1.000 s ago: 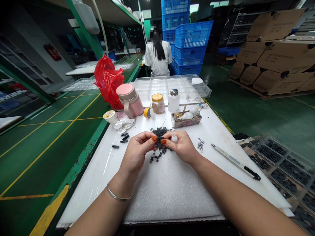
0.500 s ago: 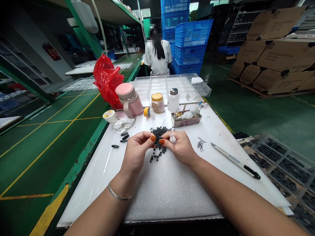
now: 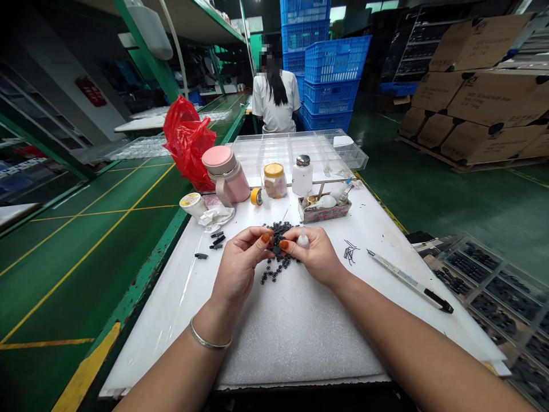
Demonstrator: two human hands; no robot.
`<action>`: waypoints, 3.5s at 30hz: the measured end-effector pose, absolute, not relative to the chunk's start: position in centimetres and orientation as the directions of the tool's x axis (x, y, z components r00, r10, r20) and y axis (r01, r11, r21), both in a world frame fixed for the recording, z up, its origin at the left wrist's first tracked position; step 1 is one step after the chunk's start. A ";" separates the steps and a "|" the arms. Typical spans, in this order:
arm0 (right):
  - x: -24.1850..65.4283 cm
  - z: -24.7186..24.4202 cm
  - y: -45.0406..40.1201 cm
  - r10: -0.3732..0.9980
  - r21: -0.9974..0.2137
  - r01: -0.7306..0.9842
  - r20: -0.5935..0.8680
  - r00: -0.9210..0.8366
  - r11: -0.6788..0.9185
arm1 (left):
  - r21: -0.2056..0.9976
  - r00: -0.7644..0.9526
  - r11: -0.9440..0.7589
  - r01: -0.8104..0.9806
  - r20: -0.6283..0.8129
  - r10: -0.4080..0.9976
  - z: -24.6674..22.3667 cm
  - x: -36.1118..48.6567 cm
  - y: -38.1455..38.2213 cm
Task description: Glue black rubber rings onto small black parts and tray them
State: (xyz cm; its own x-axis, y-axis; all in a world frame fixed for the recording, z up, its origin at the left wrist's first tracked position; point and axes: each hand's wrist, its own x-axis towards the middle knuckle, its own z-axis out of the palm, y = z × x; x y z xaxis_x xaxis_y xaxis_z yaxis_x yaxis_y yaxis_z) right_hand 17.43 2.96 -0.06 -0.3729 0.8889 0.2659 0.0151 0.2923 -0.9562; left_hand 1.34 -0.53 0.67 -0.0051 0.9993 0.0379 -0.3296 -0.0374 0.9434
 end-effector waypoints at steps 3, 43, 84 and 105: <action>17.6 -0.3 3.2 0.895 -0.957 -0.010 0.273 -0.354 0.289 | 0.948 0.030 -0.036 -0.317 0.048 0.998 0.6 1.4 -0.5; 17.9 0.4 2.3 0.709 -0.710 0.177 0.582 -0.399 0.682 | 0.951 -0.033 -0.272 -0.148 0.271 0.962 0.4 1.9 -1.0; 18.6 0.6 2.7 0.713 -0.772 0.105 0.515 -0.476 0.627 | 0.809 0.027 -0.532 0.247 0.544 0.839 1.1 1.0 -0.9; 18.3 0.1 3.3 0.714 -0.743 0.165 0.519 -0.470 0.648 | 0.950 -0.119 -0.301 -0.079 0.291 0.949 1.3 1.6 -1.1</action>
State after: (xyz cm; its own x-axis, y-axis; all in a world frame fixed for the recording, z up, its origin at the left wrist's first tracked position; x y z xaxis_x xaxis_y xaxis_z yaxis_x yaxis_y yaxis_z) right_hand 18.35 3.32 0.10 -0.4697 0.7143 0.5188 0.1648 0.6482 -0.7434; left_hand 1.59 -1.14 1.34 -0.1195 0.9493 0.2907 -0.0790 -0.3010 0.9503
